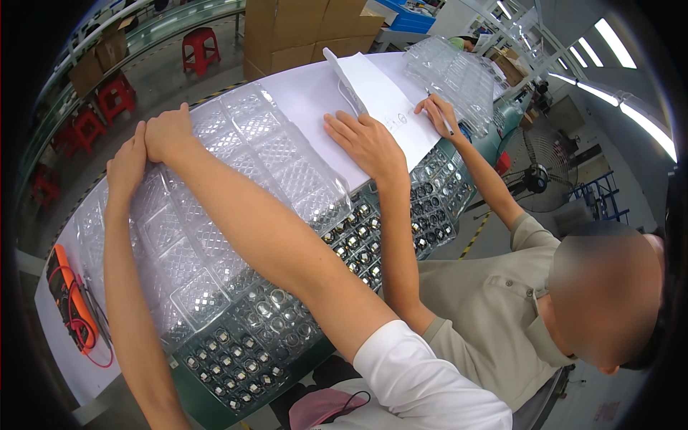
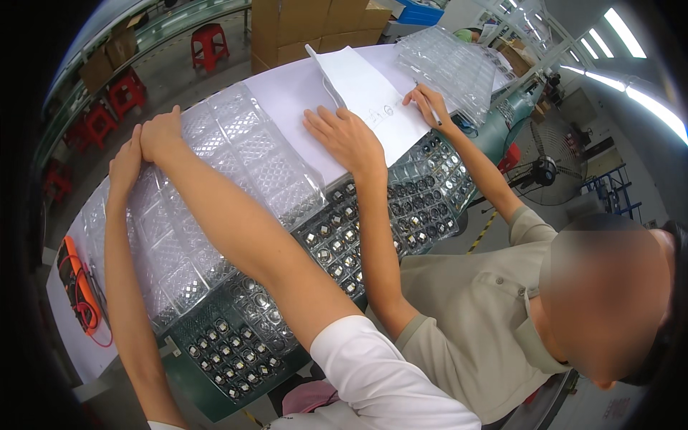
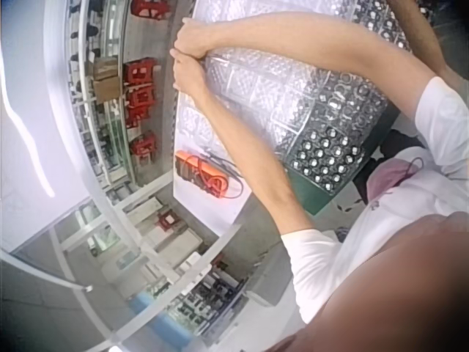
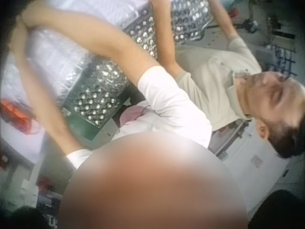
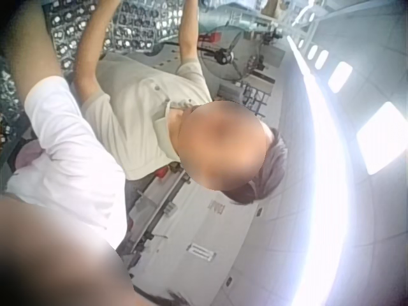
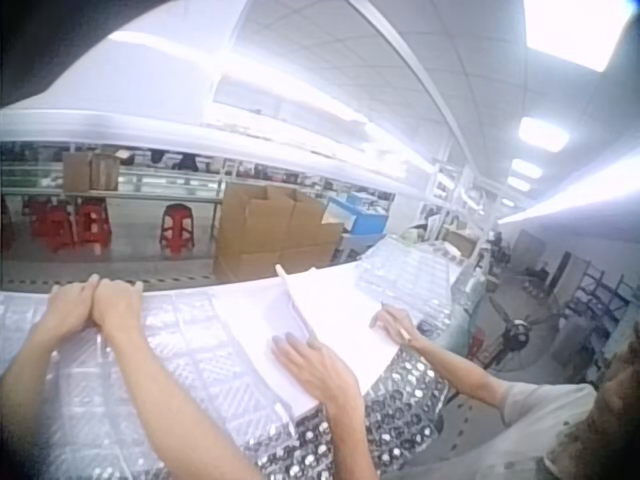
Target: Inspecting trays of electronic components and documenting the findings on a piece of paper.
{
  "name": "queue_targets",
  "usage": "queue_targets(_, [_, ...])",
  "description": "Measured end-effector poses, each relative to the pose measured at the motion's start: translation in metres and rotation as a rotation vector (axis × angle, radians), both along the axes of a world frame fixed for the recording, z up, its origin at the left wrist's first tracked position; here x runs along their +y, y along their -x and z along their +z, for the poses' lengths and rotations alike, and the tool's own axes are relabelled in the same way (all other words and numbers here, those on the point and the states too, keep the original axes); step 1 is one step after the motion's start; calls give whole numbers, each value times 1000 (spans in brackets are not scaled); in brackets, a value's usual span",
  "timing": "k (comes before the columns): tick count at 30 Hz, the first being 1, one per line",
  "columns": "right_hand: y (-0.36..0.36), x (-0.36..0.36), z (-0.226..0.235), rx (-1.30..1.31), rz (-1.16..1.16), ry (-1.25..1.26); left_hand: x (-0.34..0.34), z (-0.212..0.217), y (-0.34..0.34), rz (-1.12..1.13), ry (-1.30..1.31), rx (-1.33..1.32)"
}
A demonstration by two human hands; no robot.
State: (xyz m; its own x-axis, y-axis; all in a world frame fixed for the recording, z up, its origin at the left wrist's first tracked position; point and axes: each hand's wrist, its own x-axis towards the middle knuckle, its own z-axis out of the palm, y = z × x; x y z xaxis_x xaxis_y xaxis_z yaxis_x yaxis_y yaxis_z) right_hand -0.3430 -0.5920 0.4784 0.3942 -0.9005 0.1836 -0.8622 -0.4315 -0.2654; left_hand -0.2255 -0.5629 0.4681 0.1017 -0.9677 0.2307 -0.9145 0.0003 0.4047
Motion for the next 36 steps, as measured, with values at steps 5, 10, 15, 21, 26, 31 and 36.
queue_targets(5, [0, 1, 0, 16, 6, 6, -1, 1, 0, 22, -56, -17])
queue_targets(10, [-2, 2, 1, 1, 2, -2, 2, 5, -1, 25, -71, -39])
queue_targets(15, [2, 0, -1, 9, -11, -9, 1, 5, 6, 29, -71, -10])
queue_targets(21, [1, 0, 2, 11, -9, -6, -4, 3, 0, 25, -76, -19])
queue_targets(26, [-5, 1, 4, 21, 10, -19, 0, 0, -4, -8, -12, -40])
queue_targets(31, [-1, 3, -1, -13, 0, 52, 4, 8, 3, 26, -66, -29])
queue_targets(36, [-1, 2, -5, -35, 4, 58, 4, 5, 4, 32, -46, -43])
